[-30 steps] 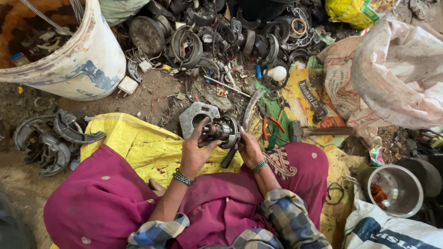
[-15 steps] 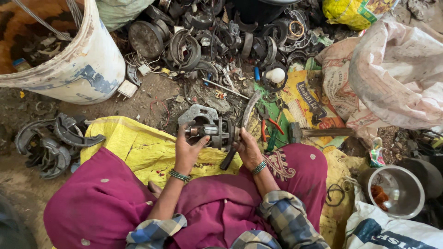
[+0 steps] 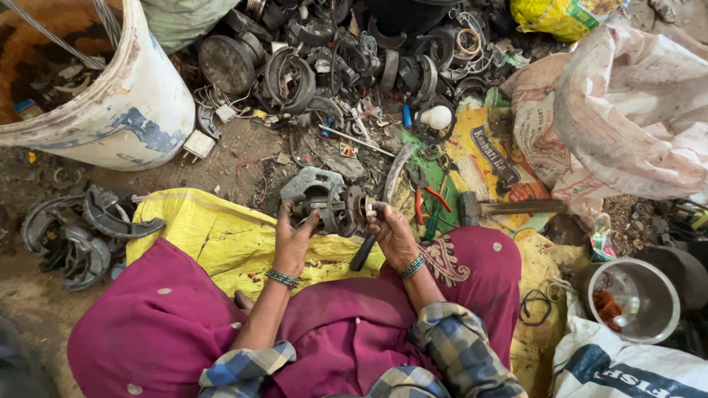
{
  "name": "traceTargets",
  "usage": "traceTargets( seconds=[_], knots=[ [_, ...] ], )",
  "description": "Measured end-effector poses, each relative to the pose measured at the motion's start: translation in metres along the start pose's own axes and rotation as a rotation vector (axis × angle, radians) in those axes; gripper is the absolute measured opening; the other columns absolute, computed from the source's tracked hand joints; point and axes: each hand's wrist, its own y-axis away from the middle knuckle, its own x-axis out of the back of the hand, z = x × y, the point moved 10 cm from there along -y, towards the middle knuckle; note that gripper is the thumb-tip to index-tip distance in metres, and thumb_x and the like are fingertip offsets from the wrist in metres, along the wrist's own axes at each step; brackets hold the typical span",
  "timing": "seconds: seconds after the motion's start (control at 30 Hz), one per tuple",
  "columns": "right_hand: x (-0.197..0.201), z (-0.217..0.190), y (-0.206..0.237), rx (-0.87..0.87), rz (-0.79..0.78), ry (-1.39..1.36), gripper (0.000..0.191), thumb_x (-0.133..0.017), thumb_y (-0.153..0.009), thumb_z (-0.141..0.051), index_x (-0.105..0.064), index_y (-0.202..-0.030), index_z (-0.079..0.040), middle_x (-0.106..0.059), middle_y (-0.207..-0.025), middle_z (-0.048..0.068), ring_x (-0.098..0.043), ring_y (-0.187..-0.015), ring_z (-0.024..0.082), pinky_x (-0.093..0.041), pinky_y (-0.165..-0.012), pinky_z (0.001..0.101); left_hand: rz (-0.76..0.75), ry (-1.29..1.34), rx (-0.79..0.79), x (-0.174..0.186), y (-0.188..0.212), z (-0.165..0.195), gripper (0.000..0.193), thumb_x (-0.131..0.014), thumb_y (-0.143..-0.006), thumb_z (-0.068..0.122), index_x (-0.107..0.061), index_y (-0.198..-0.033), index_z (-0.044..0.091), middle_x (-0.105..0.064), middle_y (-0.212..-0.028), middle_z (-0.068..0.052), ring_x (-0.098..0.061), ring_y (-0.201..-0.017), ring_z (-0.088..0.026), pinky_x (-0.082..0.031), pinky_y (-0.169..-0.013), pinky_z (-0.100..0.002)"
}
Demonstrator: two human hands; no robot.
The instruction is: The person sits on the floor of a scrap workshop and hammers a metal component against a hexagonal anvil block to break it apart. They use a hammer and a metal bar to strike and pry the part, reposition it on the anvil, and handle the separated pieces among piles of scrap.
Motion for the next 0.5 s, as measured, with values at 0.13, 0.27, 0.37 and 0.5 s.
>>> traceTargets(
  seconds=[0.13,0.27,0.37,0.5],
  knots=[
    [-0.0005,0.0001,-0.0012,0.006,-0.018,-0.004,0.038,-0.066,-0.103,-0.030,-0.061,-0.123,0.001,-0.069,-0.106,0.006,-0.065,-0.093,0.013,-0.054,-0.080,0.0261,0.013,-0.010,0.007,0.0012,-0.0003,-0.0010,0.053,-0.080,-0.085,0.024,-0.058,-0.131,0.008,-0.064,-0.128,-0.008,-0.065,-0.113,-0.018,-0.059,-0.095,-0.030],
    [0.0042,0.0018,-0.0014,-0.010,0.015,-0.003,0.038,-0.066,-0.102,-0.030,-0.061,-0.124,0.001,-0.070,-0.106,0.006,-0.066,-0.093,0.013,-0.056,-0.082,0.0267,0.012,0.003,-0.026,0.0011,0.0005,0.0013,0.050,-0.081,-0.087,0.023,-0.059,-0.129,0.006,-0.063,-0.127,-0.010,-0.065,-0.112,-0.019,-0.059,-0.094,-0.030],
    [0.0058,0.0012,-0.0012,-0.007,0.029,0.015,0.039,-0.067,-0.101,-0.029,-0.061,-0.125,0.001,-0.071,-0.106,0.007,-0.068,-0.094,0.014,-0.057,-0.083,0.0273,0.026,-0.023,-0.006,0.0027,0.0005,-0.0008,0.047,-0.080,-0.087,0.022,-0.059,-0.126,0.007,-0.064,-0.126,-0.008,-0.066,-0.110,-0.018,-0.060,-0.093,-0.030],
    [0.0023,0.0006,-0.0006,-0.009,0.019,0.027,0.042,-0.066,-0.101,-0.030,-0.061,-0.127,0.003,-0.071,-0.107,0.007,-0.068,-0.095,0.014,-0.057,-0.084,0.0272,0.040,0.010,0.045,0.0052,0.0002,-0.0080,0.043,-0.078,-0.086,0.018,-0.060,-0.123,0.008,-0.067,-0.118,-0.007,-0.069,-0.102,-0.018,-0.061,-0.087,-0.031]
  ],
)
